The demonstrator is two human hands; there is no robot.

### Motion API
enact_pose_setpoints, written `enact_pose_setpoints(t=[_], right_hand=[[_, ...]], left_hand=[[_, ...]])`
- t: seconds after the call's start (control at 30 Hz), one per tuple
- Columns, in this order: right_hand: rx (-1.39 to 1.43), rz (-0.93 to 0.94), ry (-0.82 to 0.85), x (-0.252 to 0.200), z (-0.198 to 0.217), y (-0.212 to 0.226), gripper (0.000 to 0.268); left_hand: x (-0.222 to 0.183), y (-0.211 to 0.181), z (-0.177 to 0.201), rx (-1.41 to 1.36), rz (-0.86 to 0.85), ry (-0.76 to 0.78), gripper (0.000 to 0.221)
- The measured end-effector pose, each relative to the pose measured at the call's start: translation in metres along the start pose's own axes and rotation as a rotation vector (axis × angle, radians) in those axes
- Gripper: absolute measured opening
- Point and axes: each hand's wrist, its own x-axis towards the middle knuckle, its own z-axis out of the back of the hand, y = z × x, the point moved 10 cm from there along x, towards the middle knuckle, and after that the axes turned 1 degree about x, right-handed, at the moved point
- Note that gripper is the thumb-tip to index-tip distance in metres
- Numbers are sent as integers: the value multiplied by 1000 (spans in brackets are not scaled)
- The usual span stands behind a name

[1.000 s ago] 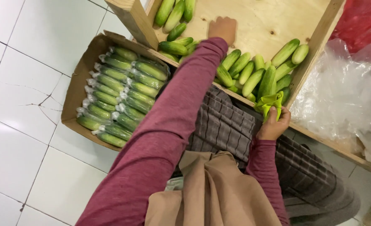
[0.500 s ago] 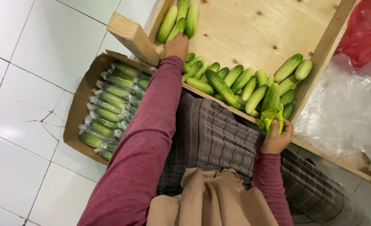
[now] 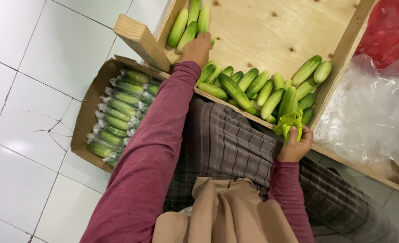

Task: The person wraps individual cucumbers in plastic film, secures them with tape, and places them into a cardboard box.

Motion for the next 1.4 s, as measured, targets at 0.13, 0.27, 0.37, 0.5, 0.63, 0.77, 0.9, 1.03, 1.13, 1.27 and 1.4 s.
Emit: enact_pose_setpoints(t=[0.13, 0.27, 0.37, 0.5, 0.63, 0.77, 0.9, 1.03, 1.13, 1.27, 1.4], right_hand=[[-42, 83, -21, -1, 7, 7, 16], [102, 85, -35, -10, 16, 42, 17], [131, 169, 6, -24, 17, 103, 27], [314, 275, 189, -32, 6, 144, 39], [95, 419, 307, -59, -7, 174, 39], [-64, 437, 347, -82, -29, 145, 40], [-121, 462, 354, -76, -45, 119, 39], [-134, 387, 375, -40, -47, 103, 39], [-82, 252, 410, -23, -47, 89, 38], [-132, 341, 423, -45, -55, 99, 42], [-151, 458, 449, -94, -60, 120, 42]], left_hand=[[-1, -66, 80, -220, 60, 52, 27], [-25, -157, 112, -837, 17, 227, 21], [-57, -230, 119, -1122, -88, 371, 32], [-109, -290, 64, -1623, -15, 383, 45], [-147, -302, 0, -1678, 77, 352, 38], [-156, -268, -46, -1726, 283, 269, 33], [-172, -261, -31, -1737, 244, 211, 21], [-157, -262, -86, -1786, 160, 235, 16], [-160, -272, -57, -1821, 114, 257, 14], [-153, -258, -67, -1814, 216, 189, 20], [-153, -237, -67, -1839, 358, 101, 21]])
